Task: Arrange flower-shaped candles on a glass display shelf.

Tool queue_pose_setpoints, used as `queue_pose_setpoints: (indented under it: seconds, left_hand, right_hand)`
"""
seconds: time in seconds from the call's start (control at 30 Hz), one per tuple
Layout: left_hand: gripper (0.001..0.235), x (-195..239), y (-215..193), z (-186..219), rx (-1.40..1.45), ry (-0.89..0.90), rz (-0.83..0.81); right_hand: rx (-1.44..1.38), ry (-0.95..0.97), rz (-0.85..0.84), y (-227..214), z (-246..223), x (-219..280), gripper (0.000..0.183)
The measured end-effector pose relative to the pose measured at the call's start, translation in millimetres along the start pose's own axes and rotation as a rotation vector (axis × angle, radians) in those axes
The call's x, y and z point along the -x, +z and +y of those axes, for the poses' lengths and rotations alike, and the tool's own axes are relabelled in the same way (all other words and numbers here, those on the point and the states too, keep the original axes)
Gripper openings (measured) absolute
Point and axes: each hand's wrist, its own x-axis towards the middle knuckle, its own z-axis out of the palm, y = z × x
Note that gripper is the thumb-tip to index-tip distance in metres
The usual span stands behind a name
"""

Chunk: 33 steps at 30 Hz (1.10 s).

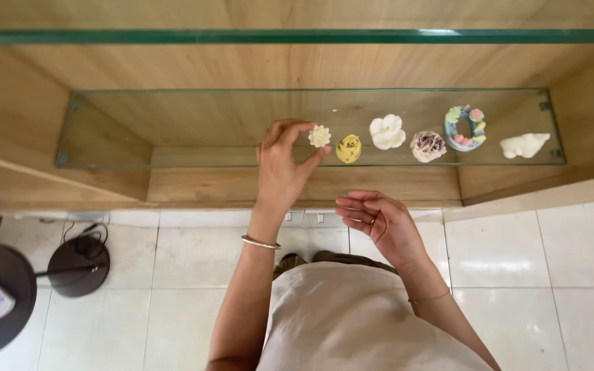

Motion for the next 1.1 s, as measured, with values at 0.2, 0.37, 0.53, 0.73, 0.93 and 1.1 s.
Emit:
queue_pose_setpoints:
  seconds: [0.2, 0.37, 0.53, 0.73, 0.93, 1.1]
  left_hand:
    - [0.039, -2, 9, -23, -0.156, 0.07, -0.061]
    - [0.037, -1, 16, -30, -0.167, 0.077, -0.033]
    - [0.037, -3, 17, -27, -0.197, 0.067, -0.051]
    - [0.041, -1, 16, -32, -0.21, 0.085, -0.08]
    - [0.073, 2, 4, -21, -0.131, 0.14, -0.056]
    - [0.032, 45, 32, -39, 0.649, 0.276, 0.244]
  right_hand:
    - [-0.033, 0.006, 0.154, 5, 27, 9, 0.036]
    - [-0.042, 0.003, 0.209, 25, 36, 14, 0.034]
    - [-0.056, -0.028, 0.235, 36, 44, 28, 0.036]
    - [-0.084, -0.049, 0.336, 34, 57, 48, 0.037]
    - [-0.112, -0.077, 0.422, 44, 67, 64, 0.036]
    - [-0.185, -0.09, 0.485, 40, 82, 82, 0.036]
